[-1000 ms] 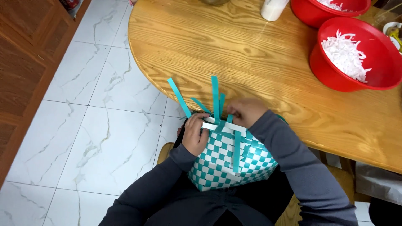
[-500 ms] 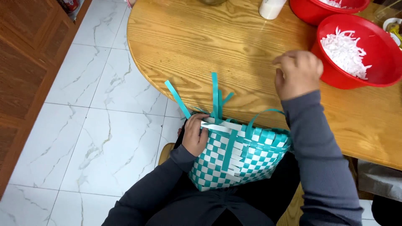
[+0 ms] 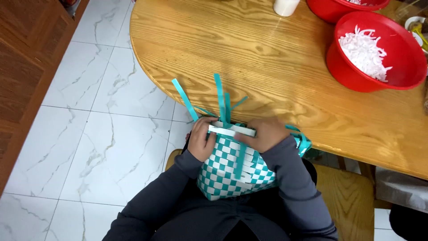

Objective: Weaving and tucking plastic strips to finish the edge of a handmade basket

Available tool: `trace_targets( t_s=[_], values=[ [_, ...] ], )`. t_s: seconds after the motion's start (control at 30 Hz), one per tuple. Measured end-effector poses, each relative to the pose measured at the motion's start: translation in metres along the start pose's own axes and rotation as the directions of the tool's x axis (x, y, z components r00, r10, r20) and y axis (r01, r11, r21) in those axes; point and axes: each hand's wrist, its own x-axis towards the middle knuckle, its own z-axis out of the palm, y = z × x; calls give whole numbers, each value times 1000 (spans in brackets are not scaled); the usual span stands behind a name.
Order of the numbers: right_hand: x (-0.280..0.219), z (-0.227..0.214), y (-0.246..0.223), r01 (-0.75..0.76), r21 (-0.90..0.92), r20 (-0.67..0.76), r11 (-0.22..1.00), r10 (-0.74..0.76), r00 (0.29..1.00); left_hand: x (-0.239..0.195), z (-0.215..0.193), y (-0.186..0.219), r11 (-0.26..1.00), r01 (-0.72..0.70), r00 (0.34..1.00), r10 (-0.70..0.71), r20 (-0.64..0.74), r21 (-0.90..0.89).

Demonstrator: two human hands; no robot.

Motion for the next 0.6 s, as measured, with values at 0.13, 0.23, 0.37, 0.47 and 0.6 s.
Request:
trace_targets(
  t_s=[0.13, 0.23, 0.37, 0.47, 0.6],
  values=[
    [10, 32, 34, 40, 28, 68, 999, -41, 997, -12, 5, -22, 998, -1, 1000, 0, 22, 70],
    [18, 54, 59, 60, -23, 59, 998, -58, 997, -17, 7, -28, 986, 49, 995, -61, 73, 158],
    [17, 52, 58, 96, 18, 31, 995, -96, 995, -20, 9, -28, 974, 100, 989, -119, 88, 201],
    [14, 56, 62, 140, 37, -25, 989, -139, 990, -24, 10, -28, 969, 117, 986, -140, 92, 216],
    [15, 52, 59, 151, 85, -45, 985, -148, 988, -24, 11, -31, 963, 94, 989, -121, 91, 254]
  ],
)
